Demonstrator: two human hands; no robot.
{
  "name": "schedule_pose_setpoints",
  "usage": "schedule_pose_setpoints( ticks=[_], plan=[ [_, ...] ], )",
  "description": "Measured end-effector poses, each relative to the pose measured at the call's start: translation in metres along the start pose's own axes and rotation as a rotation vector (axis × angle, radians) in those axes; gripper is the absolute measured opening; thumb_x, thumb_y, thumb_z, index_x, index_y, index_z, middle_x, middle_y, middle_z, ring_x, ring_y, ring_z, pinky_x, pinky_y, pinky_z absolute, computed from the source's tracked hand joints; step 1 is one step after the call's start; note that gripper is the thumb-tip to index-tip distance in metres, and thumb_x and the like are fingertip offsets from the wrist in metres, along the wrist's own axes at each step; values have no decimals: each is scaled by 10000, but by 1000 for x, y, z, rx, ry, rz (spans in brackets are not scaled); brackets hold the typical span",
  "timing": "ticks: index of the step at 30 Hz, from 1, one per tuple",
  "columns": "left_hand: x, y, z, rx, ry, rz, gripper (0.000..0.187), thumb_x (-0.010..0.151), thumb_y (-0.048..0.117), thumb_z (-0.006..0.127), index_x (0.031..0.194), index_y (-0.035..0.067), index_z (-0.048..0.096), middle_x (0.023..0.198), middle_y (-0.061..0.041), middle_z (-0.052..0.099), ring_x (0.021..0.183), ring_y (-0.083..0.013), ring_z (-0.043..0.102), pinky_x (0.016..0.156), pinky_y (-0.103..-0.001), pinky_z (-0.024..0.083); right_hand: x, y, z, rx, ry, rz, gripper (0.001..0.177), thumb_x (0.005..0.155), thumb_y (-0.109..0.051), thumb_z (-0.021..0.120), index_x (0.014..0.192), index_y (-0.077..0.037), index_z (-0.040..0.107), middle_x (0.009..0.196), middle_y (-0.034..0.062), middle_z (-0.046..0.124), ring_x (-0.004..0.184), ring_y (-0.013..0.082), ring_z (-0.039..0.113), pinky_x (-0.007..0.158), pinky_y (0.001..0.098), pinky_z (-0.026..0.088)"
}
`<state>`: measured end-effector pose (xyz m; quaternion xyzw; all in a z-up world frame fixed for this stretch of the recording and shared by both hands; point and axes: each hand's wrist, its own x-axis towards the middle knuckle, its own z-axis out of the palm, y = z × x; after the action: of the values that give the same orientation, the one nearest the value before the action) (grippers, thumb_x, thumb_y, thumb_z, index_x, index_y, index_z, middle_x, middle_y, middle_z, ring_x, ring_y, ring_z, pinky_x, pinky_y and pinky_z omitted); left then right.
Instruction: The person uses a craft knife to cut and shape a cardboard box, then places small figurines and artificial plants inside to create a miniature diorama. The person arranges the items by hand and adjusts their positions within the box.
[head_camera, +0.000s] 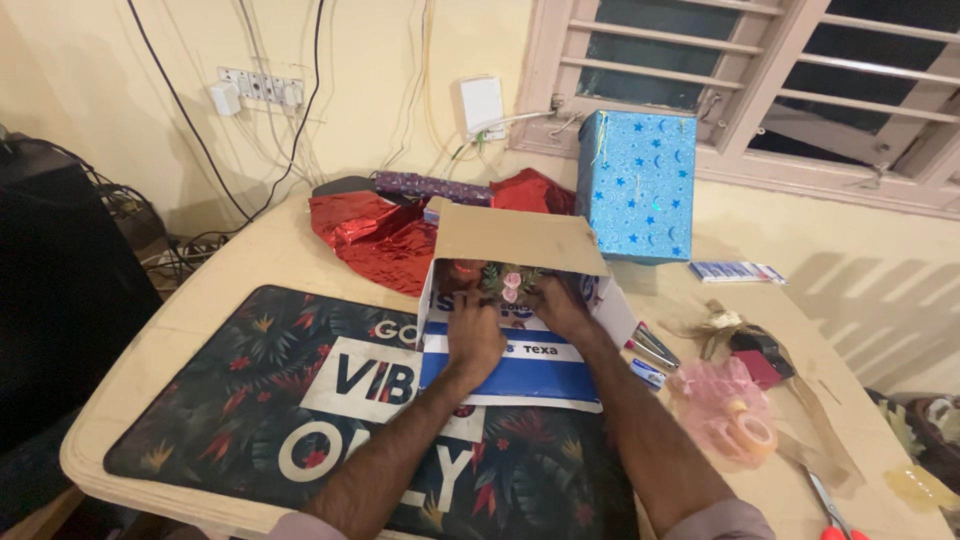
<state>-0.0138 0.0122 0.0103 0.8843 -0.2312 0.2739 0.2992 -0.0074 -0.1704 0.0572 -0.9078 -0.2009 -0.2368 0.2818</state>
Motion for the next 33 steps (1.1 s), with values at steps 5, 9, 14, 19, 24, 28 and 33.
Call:
schedule_pose_setpoints(
  ticks=[5,9,14,19,24,28,33],
  plan=[
    [0,1,-1,25,17,23,311,674,12,723,985,-4,737,1223,-243,594,1141,-442,547,935,-520,501,-2,19,9,7,37,-15,231,871,-132,734,1077,-27,742,991,217,748,958,382,721,829,454,551],
    [0,-1,1,2,41,20,375,653,0,719,1028,-5,737,1224,-257,598,1137,-452,542,941,-523,486,-9,64,38,-15,114,3,329,834,-71,685,1161,-32,677,1026,235,736,972,387,697,845,442,544],
    [7,-5,1,1,36,88,429,616,-2,722,1044,-2,732,1157,-242,622,1151,-461,539,1052,-526,435,-11,109,68,395,69,181,586,760,36,570,1337,-66,561,1071,252,727,974,389,670,848,421,543],
    [0,-11,12,-84,48,36,380,615,-3,728,995,-10,725,1182,-262,602,1155,-485,520,1022,-538,437,-24,80,45,-40,-53,235,438,841,57,572,1270,-17,622,1108,316,707,1134,415,693,943,453,535],
    [-5,-19,11,-199,125,100,307,654,-27,714,955,-64,670,1247,-310,578,1187,-494,512,948,-543,486,-62,-14,5,-206,-201,242,638,795,29,653,1390,109,437,1161,334,637,1103,466,635,931,488,518],
    [0,-14,-9,-212,-63,-103,503,745,-35,633,1248,-49,638,1301,-265,638,1181,-414,588,972,-494,526,-99,-68,-24,-125,-153,85,385,813,-25,704,1182,69,647,1187,275,675,1120,443,643,959,471,512],
    [1,-3,-25,-165,-67,-16,543,724,-80,642,1217,127,734,1284,-112,690,1239,-388,560,1003,-471,504,-123,-89,-31,-93,-67,13,300,828,-91,746,1106,22,727,1177,206,711,1150,390,642,1008,435,486]
  ],
)
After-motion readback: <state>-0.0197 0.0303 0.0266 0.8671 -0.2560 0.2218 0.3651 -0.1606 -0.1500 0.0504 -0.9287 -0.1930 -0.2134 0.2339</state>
